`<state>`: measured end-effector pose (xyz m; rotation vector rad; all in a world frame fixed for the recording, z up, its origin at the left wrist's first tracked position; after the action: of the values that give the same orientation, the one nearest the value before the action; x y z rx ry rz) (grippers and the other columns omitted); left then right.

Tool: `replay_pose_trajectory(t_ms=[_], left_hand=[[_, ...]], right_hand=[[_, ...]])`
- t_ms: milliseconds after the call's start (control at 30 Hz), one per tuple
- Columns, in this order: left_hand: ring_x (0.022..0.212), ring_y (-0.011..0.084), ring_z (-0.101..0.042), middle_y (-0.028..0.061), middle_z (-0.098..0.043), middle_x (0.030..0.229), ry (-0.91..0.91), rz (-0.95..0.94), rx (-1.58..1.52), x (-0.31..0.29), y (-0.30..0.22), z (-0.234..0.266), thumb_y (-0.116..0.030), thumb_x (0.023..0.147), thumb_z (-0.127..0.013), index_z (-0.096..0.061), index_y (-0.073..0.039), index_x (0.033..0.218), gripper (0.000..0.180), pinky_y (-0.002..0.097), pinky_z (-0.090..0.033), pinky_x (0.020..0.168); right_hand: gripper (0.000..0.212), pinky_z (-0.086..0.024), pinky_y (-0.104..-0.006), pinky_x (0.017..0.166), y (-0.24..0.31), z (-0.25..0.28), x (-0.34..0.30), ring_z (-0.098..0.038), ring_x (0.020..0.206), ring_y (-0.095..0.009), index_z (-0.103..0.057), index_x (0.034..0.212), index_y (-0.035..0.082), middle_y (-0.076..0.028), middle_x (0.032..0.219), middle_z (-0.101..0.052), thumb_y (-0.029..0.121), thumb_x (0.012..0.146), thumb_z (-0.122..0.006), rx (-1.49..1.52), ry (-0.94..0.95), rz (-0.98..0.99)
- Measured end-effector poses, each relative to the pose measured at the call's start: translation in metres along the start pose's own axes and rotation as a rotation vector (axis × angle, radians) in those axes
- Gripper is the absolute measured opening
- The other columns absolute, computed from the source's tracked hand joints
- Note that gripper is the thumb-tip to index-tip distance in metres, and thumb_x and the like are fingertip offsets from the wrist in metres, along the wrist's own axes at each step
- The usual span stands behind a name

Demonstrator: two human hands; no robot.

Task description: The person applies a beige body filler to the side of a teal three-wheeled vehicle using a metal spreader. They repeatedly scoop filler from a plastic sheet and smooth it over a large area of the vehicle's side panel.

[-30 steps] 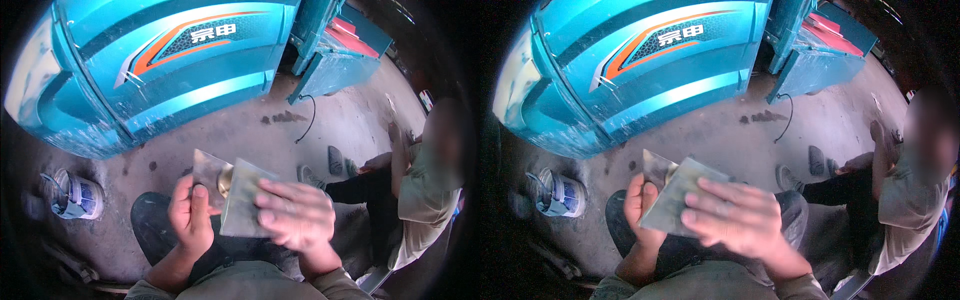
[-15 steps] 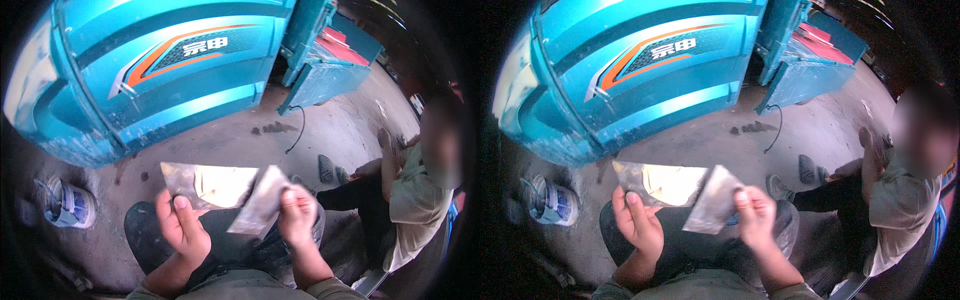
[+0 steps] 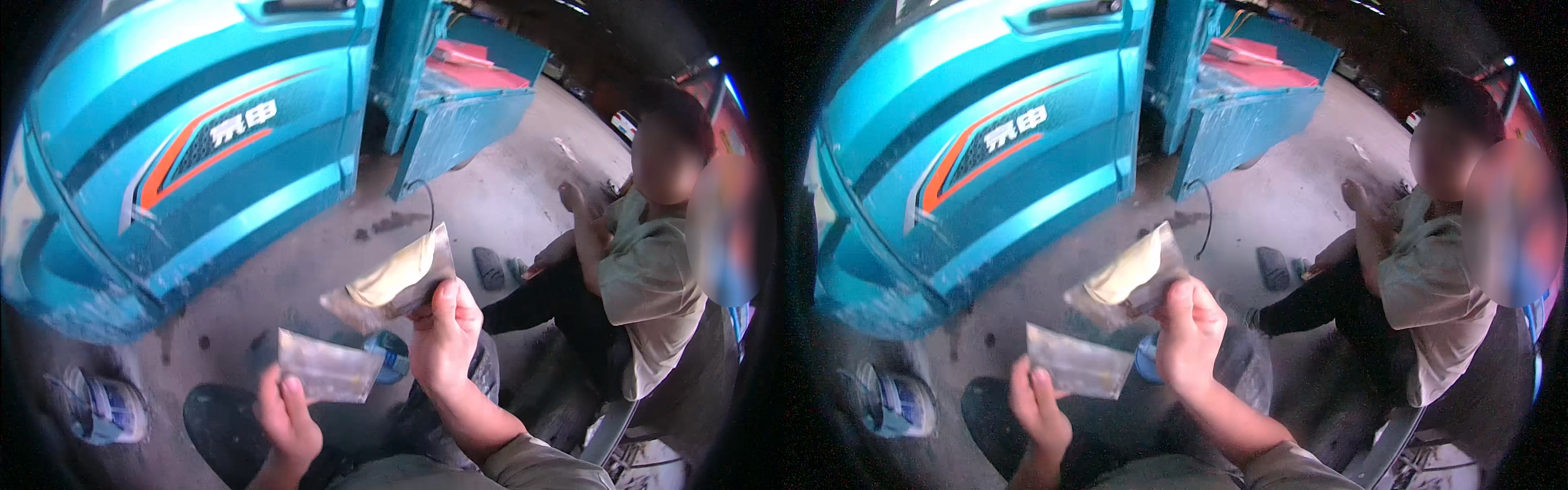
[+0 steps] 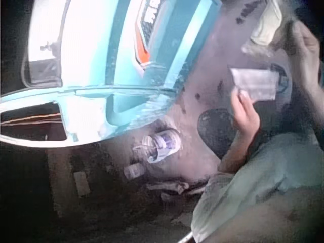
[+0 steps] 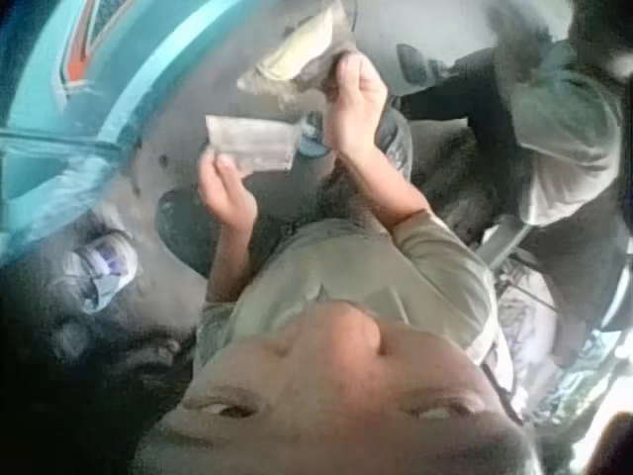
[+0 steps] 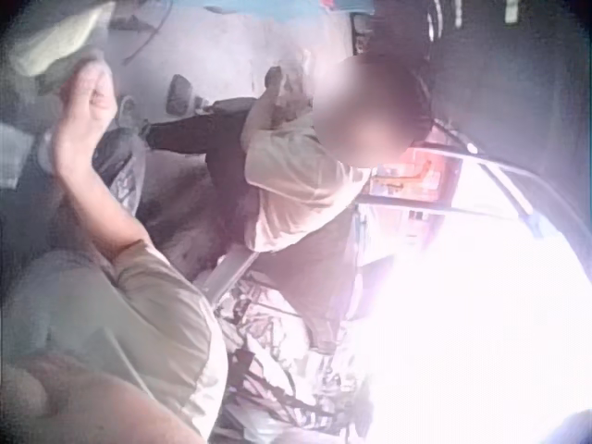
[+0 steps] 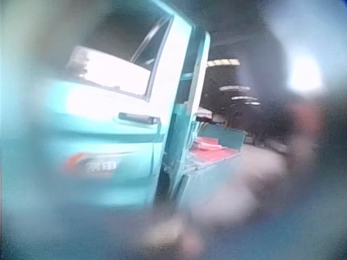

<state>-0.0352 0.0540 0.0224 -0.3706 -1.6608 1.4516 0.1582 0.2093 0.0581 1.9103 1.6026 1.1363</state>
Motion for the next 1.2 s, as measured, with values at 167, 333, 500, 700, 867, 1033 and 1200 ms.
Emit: replay_pose_trajectory(t_ms=[167, 333, 500, 700, 867, 1033, 1200], left_hand=[[0.100, 0.0158, -0.067, 0.0147, -0.067, 0.115, 0.015, 0.174, -0.499, 0.016, 0.021, -0.004, -0.016, 0.109, -0.050, -0.054, 0.008, 0.133, 0.035, 0.0288, -0.059, 0.082], [0.105, 0.0180, -0.067, 0.0146, -0.066, 0.117, -0.111, 0.141, -0.564, 0.027, 0.021, 0.014, -0.016, 0.110, -0.047, -0.050, 0.009, 0.135, 0.036, 0.0312, -0.060, 0.085], [0.103, 0.0173, -0.067, 0.0152, -0.064, 0.118, -0.240, -0.094, -0.133, 0.018, 0.012, 0.012, -0.019, 0.112, -0.043, -0.044, 0.006, 0.136, 0.035, 0.0300, -0.063, 0.082], [0.074, 0.0165, -0.070, 0.0144, -0.070, 0.088, -0.379, -0.252, 0.174, 0.027, -0.016, 0.007, -0.009, 0.109, -0.048, -0.053, 0.007, 0.125, 0.024, 0.0316, -0.056, 0.066], [0.096, 0.0162, -0.066, 0.0119, -0.067, 0.110, -0.048, 0.011, -0.484, 0.025, -0.002, 0.002, -0.010, 0.108, -0.049, -0.053, 0.009, 0.130, 0.029, 0.0306, -0.055, 0.084], [0.110, 0.0217, -0.067, 0.0153, -0.066, 0.124, -0.043, 0.173, -0.804, 0.036, -0.006, 0.006, -0.009, 0.107, -0.050, -0.054, 0.009, 0.133, 0.032, 0.0357, -0.053, 0.099], [0.103, 0.0200, -0.070, 0.0166, -0.066, 0.118, -0.211, 0.142, -0.679, 0.041, 0.005, 0.026, -0.018, 0.109, -0.049, -0.047, 0.007, 0.138, 0.038, 0.0336, -0.064, 0.075]], right_hand=[[0.026, -0.056, -0.0473, 0.101, 0.018, -0.046, -0.047, -0.071, 0.112, -0.039, -0.074, 0.111, -0.003, -0.018, 0.113, -0.076, 0.016, 0.095, -0.069, -0.419, 0.650, 0.259], [0.019, -0.062, -0.0341, 0.073, -0.012, -0.004, -0.021, -0.078, 0.089, -0.021, -0.077, 0.111, 0.011, -0.013, 0.096, -0.079, 0.010, 0.093, -0.071, -1.080, 0.785, 0.153], [0.030, -0.060, -0.0313, 0.082, 0.021, -0.026, -0.027, -0.076, 0.095, -0.026, -0.070, 0.122, -0.003, -0.018, 0.112, -0.076, 0.016, 0.107, -0.053, -1.250, 0.316, 0.624], [0.035, -0.061, -0.0385, 0.085, 0.016, -0.093, -0.083, -0.075, 0.104, -0.030, -0.073, 0.119, 0.001, -0.018, 0.107, -0.076, 0.011, 0.086, -0.077, -1.103, 0.676, 0.604], [0.032, -0.061, -0.0429, 0.091, 0.056, -0.092, -0.046, -0.074, 0.109, -0.031, -0.078, 0.112, 0.011, -0.011, 0.109, -0.078, 0.029, 0.086, -0.076, -0.793, 0.837, 0.571], [0.026, -0.062, -0.0404, 0.088, 0.036, -0.045, -0.020, -0.077, 0.096, -0.030, -0.078, 0.110, 0.002, -0.015, 0.097, -0.079, 0.024, 0.097, -0.070, -0.780, 0.784, 0.338], [0.017, -0.054, -0.0289, 0.073, 0.027, 0.042, -0.014, -0.069, 0.078, -0.013, -0.071, 0.094, 0.001, -0.005, 0.087, -0.075, 0.016, 0.100, -0.067, -0.927, 0.271, 0.176]])
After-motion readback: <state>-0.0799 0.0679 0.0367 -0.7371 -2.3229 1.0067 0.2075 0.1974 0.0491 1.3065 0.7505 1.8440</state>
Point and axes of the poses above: each hand's wrist, its own x-axis towards the middle knuckle, its own z-axis out of the back of the hand, y = z × x, the point moved 8 cm from there along x, towards the middle knuckle
